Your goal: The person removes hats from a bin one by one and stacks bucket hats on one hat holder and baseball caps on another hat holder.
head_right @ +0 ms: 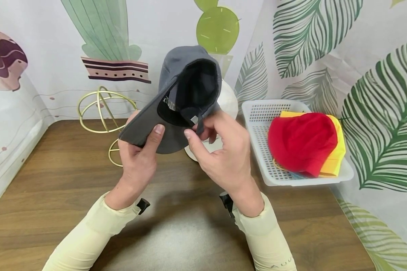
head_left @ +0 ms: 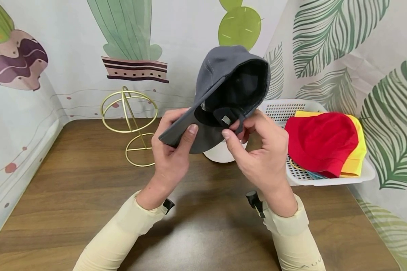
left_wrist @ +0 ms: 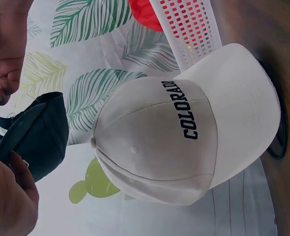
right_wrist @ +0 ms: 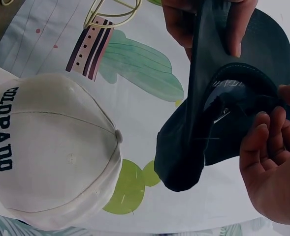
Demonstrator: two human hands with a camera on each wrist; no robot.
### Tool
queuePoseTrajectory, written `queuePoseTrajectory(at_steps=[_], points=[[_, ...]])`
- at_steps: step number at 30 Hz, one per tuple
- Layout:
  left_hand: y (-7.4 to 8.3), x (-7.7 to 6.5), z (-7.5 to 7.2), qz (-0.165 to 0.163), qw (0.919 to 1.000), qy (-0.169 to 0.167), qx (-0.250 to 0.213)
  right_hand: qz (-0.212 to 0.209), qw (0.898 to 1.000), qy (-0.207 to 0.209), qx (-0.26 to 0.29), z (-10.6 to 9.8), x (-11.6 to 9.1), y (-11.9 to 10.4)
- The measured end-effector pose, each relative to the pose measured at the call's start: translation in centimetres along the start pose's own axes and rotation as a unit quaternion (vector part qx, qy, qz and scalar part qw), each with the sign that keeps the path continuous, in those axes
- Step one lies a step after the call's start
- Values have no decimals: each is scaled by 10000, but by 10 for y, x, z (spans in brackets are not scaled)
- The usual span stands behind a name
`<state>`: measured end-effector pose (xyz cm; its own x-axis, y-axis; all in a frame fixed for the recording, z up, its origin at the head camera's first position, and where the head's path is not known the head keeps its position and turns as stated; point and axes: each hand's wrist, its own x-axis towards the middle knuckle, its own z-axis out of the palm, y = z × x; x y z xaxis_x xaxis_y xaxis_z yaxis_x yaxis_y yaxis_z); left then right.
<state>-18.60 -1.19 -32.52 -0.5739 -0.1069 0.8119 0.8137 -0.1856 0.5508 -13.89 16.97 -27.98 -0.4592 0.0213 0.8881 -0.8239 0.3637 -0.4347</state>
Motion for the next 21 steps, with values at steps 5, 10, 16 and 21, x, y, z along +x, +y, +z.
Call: queuePoseTrajectory(at_steps=[5,10,16,21], points=[[-1,4,-3,165,9998,43,76,137,9997,196,45,-3,1,1],[0,8,-6,314,9993,52,201,410,9982,440,13,-8,2,2],[5,13,-9,587,9973,-6,451,790,9934,833,43,-16,5,7],[7,16,-12,644,9971,-39,393,992,9868,1277,72,-24,8,13]])
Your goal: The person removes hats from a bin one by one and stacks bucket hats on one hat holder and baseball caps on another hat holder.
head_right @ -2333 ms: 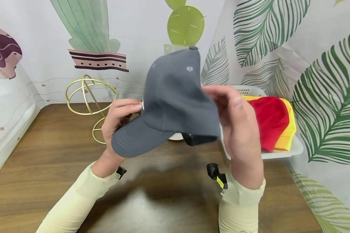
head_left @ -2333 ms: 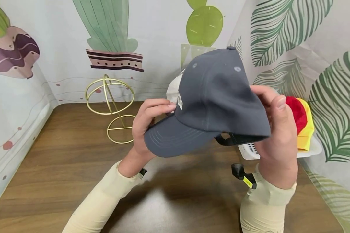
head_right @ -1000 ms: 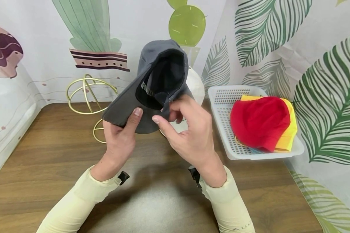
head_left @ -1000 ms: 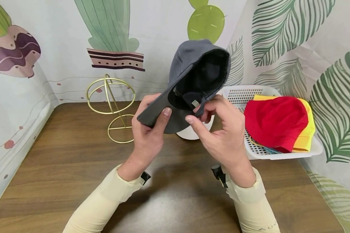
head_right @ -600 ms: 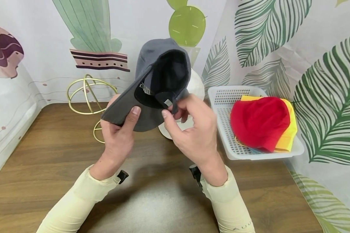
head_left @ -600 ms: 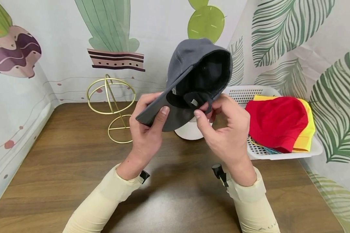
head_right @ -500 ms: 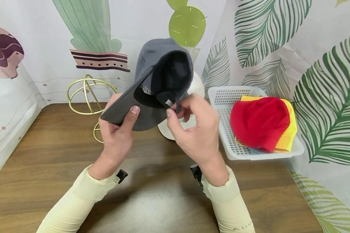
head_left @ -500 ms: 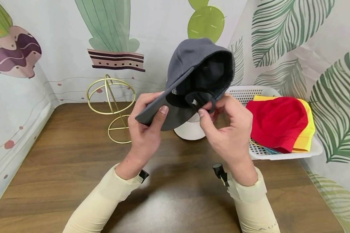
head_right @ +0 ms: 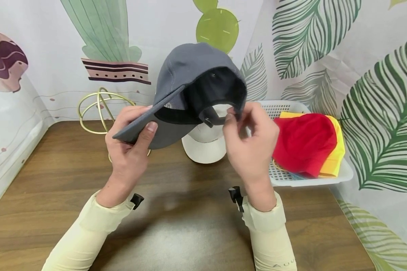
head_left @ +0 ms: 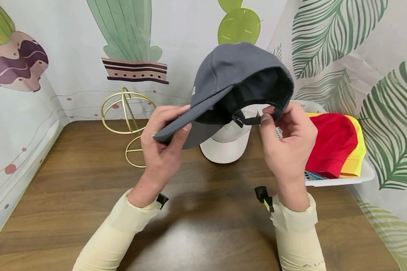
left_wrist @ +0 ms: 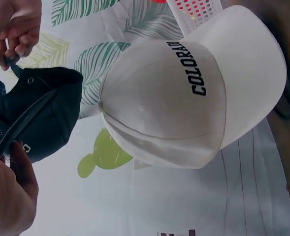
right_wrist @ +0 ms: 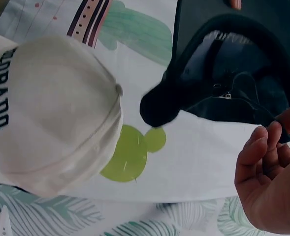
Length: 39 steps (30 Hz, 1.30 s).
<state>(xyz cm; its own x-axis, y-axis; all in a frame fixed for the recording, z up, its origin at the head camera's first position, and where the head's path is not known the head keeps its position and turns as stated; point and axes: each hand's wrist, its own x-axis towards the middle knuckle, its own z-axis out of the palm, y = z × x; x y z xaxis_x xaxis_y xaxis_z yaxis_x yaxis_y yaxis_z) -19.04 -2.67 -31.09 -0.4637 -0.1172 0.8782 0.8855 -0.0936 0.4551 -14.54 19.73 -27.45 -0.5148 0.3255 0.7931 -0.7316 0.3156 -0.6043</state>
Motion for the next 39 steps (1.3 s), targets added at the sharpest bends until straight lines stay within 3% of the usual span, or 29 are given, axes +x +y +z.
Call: queuePoseTrajectory(at_steps=[14,26,39], points=[[1,3,-3,-15,9995,-315,4,387,9936,1020,300,-20,20,14],[-2,4,-7,-68,9987,-503,26,525,9875,1451,336,-34,31,29],[-4,1,-6,61,9982,-541,232,649,9835,1653,351,-40,36,23]])
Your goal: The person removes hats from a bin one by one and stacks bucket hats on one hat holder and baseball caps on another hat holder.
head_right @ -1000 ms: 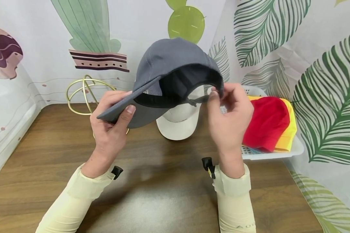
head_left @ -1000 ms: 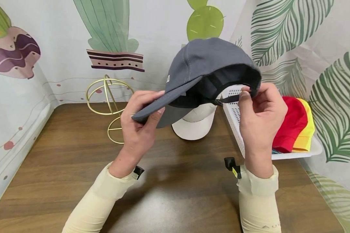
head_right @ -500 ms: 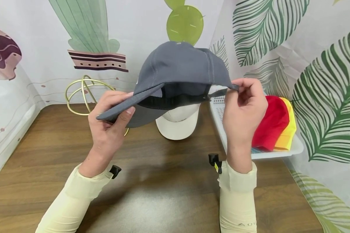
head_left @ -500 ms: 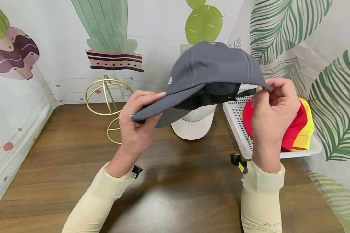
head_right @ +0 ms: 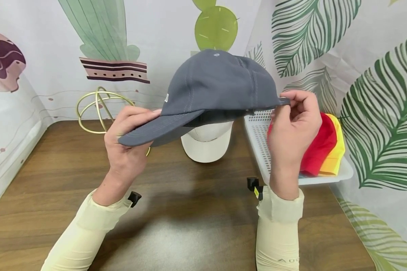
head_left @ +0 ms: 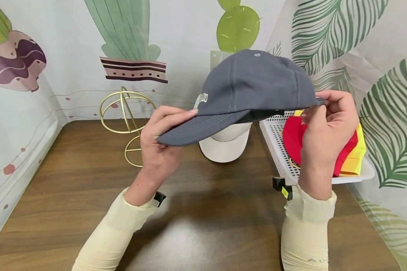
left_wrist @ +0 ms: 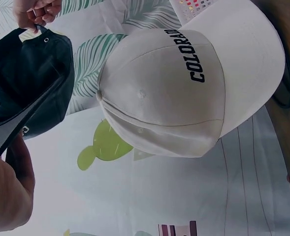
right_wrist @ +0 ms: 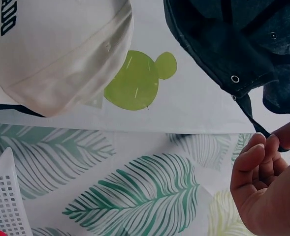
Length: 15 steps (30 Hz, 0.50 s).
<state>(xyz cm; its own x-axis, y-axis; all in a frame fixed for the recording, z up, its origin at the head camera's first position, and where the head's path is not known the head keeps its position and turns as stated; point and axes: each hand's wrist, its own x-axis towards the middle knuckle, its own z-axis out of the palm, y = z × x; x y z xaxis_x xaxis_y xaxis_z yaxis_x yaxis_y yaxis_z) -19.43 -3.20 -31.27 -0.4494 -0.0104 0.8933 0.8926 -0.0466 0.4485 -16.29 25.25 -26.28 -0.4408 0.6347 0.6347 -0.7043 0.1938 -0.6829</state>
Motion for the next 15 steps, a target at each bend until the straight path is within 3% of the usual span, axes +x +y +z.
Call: queuePoseTrajectory(at_steps=[4,11,15], points=[[1,0,1,59,10000,38,-26,116,9998,6,159,-4,2,4],[4,1,1,117,9998,167,-12,706,9963,-180,458,-4,2,13],[6,1,3,175,9997,163,-18,740,9956,-300,492,-5,2,15]])
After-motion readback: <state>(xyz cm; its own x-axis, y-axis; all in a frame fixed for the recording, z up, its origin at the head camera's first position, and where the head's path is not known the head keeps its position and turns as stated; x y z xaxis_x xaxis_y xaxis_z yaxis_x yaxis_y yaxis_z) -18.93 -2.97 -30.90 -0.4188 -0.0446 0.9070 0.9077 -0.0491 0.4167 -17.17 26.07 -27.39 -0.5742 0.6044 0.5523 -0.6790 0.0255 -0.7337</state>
